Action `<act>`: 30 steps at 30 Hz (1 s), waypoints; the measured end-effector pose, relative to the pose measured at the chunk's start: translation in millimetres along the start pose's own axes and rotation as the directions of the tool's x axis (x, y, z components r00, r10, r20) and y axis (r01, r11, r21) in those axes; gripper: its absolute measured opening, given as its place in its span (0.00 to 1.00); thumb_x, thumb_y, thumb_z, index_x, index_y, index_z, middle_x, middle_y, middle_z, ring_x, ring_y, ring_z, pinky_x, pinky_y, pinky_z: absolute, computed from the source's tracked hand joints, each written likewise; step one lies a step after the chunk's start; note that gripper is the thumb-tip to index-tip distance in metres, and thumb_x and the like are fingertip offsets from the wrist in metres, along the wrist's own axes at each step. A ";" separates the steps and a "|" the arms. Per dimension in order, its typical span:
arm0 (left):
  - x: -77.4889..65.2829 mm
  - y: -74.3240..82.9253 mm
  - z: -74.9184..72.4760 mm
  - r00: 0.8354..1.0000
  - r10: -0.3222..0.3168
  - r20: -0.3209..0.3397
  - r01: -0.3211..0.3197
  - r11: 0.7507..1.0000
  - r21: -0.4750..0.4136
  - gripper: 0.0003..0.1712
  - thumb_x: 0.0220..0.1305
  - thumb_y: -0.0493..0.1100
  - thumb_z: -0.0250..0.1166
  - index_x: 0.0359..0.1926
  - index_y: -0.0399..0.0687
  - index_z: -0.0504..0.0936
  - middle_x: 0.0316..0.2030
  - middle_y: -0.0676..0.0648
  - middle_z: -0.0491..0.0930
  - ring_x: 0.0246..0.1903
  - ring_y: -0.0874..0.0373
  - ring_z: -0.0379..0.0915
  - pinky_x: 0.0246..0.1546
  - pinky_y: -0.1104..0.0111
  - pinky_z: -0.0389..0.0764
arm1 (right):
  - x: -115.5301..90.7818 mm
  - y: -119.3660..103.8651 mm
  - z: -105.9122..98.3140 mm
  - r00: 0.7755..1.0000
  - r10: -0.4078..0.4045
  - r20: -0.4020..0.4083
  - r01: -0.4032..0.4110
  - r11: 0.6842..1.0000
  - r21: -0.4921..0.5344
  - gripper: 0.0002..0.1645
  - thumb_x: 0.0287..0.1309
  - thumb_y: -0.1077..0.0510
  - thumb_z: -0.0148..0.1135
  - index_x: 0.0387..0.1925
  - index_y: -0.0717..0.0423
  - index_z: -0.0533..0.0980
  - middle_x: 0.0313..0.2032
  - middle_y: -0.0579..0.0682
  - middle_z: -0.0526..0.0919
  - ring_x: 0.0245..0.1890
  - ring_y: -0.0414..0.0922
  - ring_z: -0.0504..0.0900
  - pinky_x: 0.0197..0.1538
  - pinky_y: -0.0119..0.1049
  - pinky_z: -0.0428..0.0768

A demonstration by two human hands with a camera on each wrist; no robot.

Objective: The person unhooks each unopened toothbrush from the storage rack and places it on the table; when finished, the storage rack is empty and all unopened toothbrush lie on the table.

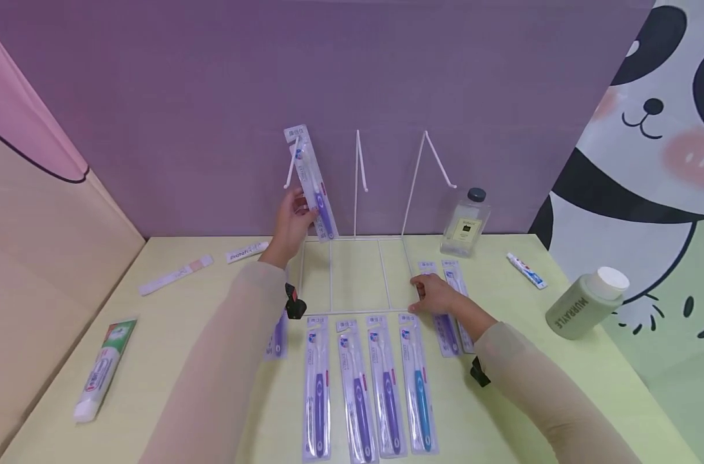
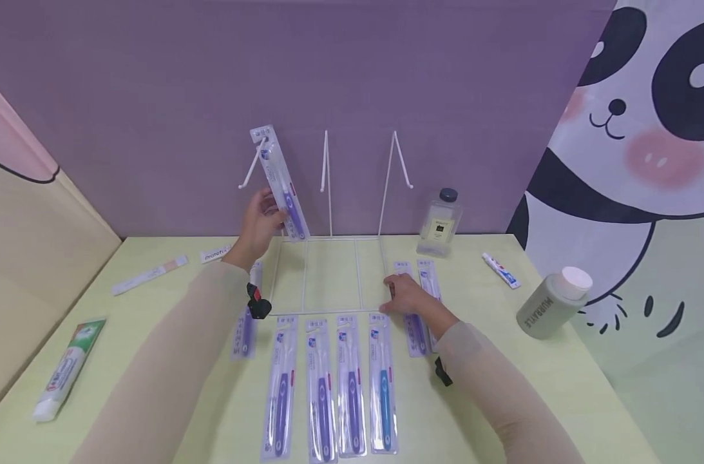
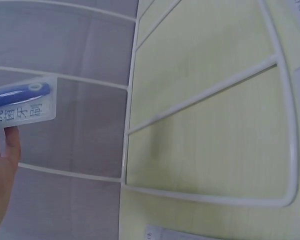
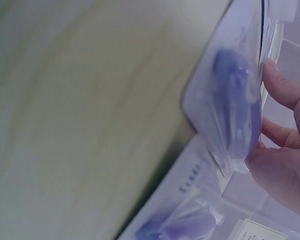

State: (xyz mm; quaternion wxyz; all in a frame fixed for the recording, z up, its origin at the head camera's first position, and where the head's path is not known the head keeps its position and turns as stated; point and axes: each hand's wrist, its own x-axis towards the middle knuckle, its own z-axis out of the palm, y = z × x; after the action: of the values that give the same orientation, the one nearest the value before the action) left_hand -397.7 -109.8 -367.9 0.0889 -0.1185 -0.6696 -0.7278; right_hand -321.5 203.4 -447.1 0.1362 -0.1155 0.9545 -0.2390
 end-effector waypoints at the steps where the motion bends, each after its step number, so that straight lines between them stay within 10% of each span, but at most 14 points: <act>1: -1.8 -0.5 0.1 1.000 0.002 0.009 -0.002 1.000 -0.008 0.29 0.59 0.24 0.53 0.60 0.44 0.61 0.48 0.38 0.68 0.43 0.49 0.70 0.40 0.57 0.74 | 0.1 0.7 0.5 1.000 0.006 0.003 -0.006 1.000 0.000 0.43 0.43 0.54 0.71 0.59 0.64 0.64 0.45 0.54 0.70 0.46 0.49 0.68 0.53 0.43 0.66; 16: -49.8 17.3 -12.9 0.964 -0.133 0.229 0.081 0.971 0.224 0.31 0.61 0.28 0.53 0.64 0.44 0.57 0.49 0.36 0.69 0.46 0.46 0.70 0.40 0.58 0.76 | 2.8 -8.8 0.8 0.999 -0.044 -0.018 0.043 0.998 -0.037 0.43 0.45 0.53 0.70 0.60 0.67 0.63 0.44 0.54 0.69 0.43 0.48 0.67 0.50 0.42 0.67; 30: -130.0 -8.9 -117.1 0.859 -0.494 0.132 0.416 0.826 0.380 0.35 0.59 0.29 0.52 0.66 0.36 0.49 0.48 0.31 0.64 0.40 0.46 0.71 0.39 0.56 0.76 | 1.5 -10.2 3.6 1.000 -0.005 -0.026 0.005 1.000 -0.027 0.43 0.45 0.53 0.70 0.61 0.65 0.62 0.45 0.54 0.69 0.44 0.48 0.66 0.52 0.42 0.65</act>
State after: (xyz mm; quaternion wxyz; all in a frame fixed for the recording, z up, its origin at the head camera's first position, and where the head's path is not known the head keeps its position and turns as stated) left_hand -282.2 -229.4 -423.1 -0.1456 -0.0189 -0.7987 -0.5836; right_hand -320.2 192.7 -445.4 0.1215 -0.1166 0.9589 -0.2282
